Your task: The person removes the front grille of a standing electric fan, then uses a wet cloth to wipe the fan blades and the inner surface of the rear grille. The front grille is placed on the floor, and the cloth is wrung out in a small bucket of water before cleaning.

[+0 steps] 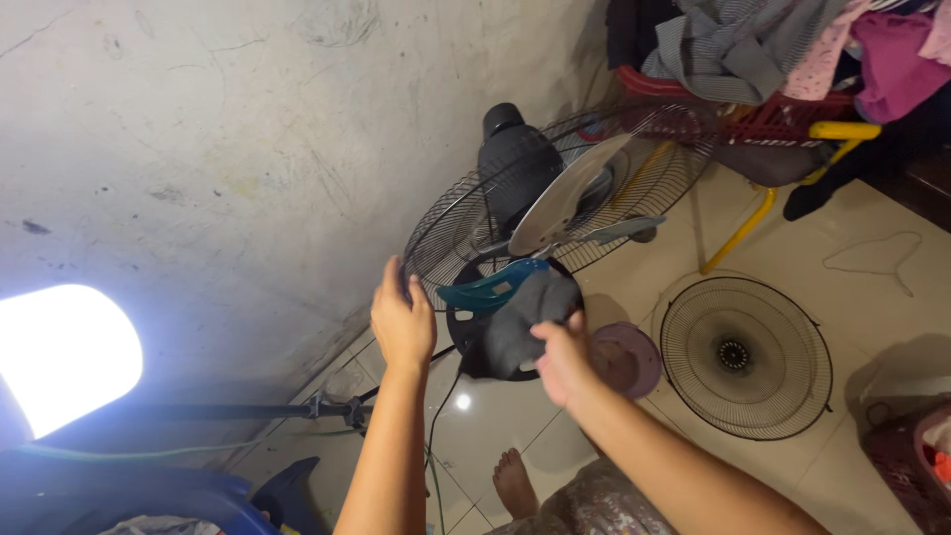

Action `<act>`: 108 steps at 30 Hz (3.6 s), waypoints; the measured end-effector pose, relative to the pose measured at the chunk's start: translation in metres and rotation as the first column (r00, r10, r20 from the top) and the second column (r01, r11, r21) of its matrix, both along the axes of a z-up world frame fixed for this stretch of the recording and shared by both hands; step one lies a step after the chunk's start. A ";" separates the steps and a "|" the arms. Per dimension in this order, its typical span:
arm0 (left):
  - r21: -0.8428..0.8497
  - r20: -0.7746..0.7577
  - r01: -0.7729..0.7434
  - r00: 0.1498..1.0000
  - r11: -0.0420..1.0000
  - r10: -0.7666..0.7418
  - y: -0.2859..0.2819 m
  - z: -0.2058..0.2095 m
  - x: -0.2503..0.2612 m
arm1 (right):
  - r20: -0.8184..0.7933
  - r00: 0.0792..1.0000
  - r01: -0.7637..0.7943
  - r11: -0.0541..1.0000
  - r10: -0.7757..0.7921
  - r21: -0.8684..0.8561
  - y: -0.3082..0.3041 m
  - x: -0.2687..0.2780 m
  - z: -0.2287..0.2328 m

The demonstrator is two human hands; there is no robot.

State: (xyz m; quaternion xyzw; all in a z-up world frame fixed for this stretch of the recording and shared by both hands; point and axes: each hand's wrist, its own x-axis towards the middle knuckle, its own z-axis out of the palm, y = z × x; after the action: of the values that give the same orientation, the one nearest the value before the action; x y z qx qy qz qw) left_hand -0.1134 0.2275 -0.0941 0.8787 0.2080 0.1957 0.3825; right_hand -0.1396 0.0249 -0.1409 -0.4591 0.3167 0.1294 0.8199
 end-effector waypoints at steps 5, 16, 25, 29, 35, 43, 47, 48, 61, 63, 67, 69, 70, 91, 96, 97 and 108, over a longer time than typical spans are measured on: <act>0.186 0.327 0.098 0.932 0.978 -0.156 -0.030 0.021 0.008 | 0.192 0.974 0.113 0.992 -0.120 0.049 -0.037 0.060 -0.011; -0.021 0.400 0.337 0.866 0.941 -0.301 -0.025 0.043 0.035 | 0.281 0.957 0.041 0.992 -0.073 0.117 -0.022 0.114 0.055; -0.125 0.434 0.303 0.873 0.945 -0.223 -0.028 0.038 0.036 | 0.512 0.847 0.066 0.983 -0.145 0.170 -0.045 0.114 0.150; -0.099 0.438 0.291 0.871 0.952 -0.221 -0.029 0.039 0.036 | 0.165 0.919 0.373 0.925 -0.358 -0.073 -0.057 0.095 0.099; -0.059 0.449 0.296 0.861 0.953 -0.240 -0.025 0.033 0.033 | 0.019 0.997 0.072 0.995 -0.073 0.074 -0.053 0.119 0.021; -0.037 0.462 0.276 0.857 0.960 -0.229 -0.019 0.032 0.034 | 0.323 0.944 -0.003 0.978 -0.066 0.209 -0.040 0.138 0.104; -0.093 0.427 0.277 0.879 0.956 -0.213 -0.024 0.034 0.029 | 0.400 0.911 0.073 0.994 -0.100 0.083 -0.050 0.119 0.122; -0.036 0.441 0.238 0.875 0.971 -0.198 -0.029 0.033 0.025 | 0.377 0.918 0.126 0.992 -0.122 0.013 -0.052 0.112 0.119; -0.291 0.347 0.170 0.936 0.942 -0.062 -0.138 0.016 0.008 | 0.324 0.925 -0.113 0.958 0.198 -0.264 -0.127 0.075 0.088; -0.438 0.347 0.206 0.937 0.875 -0.046 -0.138 0.017 0.021 | 0.435 0.863 -0.074 0.916 0.258 -0.395 -0.129 0.082 0.092; -0.459 0.162 0.092 0.987 0.884 -0.019 -0.140 0.018 0.037 | 0.510 0.797 0.129 0.732 0.325 -0.669 -0.119 0.098 0.095; -0.447 0.110 0.030 0.994 0.894 0.021 -0.142 0.017 0.040 | 0.606 0.714 0.262 0.670 0.350 -0.695 -0.109 0.106 0.093; -0.439 0.083 -0.001 0.996 0.898 0.042 -0.142 0.017 0.040 | 0.658 0.629 0.379 0.575 0.415 -0.725 -0.104 0.111 0.091; -0.339 0.185 0.076 0.983 0.938 -0.013 -0.136 0.015 0.050 | 0.494 0.594 0.396 0.303 0.635 -0.867 -0.087 0.072 0.052; -0.361 0.145 0.077 0.989 0.929 -0.025 -0.129 0.012 0.052 | 0.635 0.503 0.587 0.307 0.586 -0.749 -0.077 0.104 0.079; -0.363 0.146 0.082 0.989 0.928 -0.031 -0.129 0.012 0.053 | 0.592 0.535 0.538 0.298 0.603 -0.789 -0.074 0.109 0.083; -0.334 0.157 0.098 0.987 0.938 -0.047 -0.126 0.013 0.058 | 0.236 0.613 0.258 0.092 0.754 -0.962 -0.068 0.084 0.047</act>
State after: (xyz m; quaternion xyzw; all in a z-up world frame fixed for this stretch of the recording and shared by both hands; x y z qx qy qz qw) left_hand -0.0550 0.1014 -0.0810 0.7897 0.1775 0.2066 0.5497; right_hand -0.0557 -0.0432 -0.0944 -0.9289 -0.1311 -0.1408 0.3163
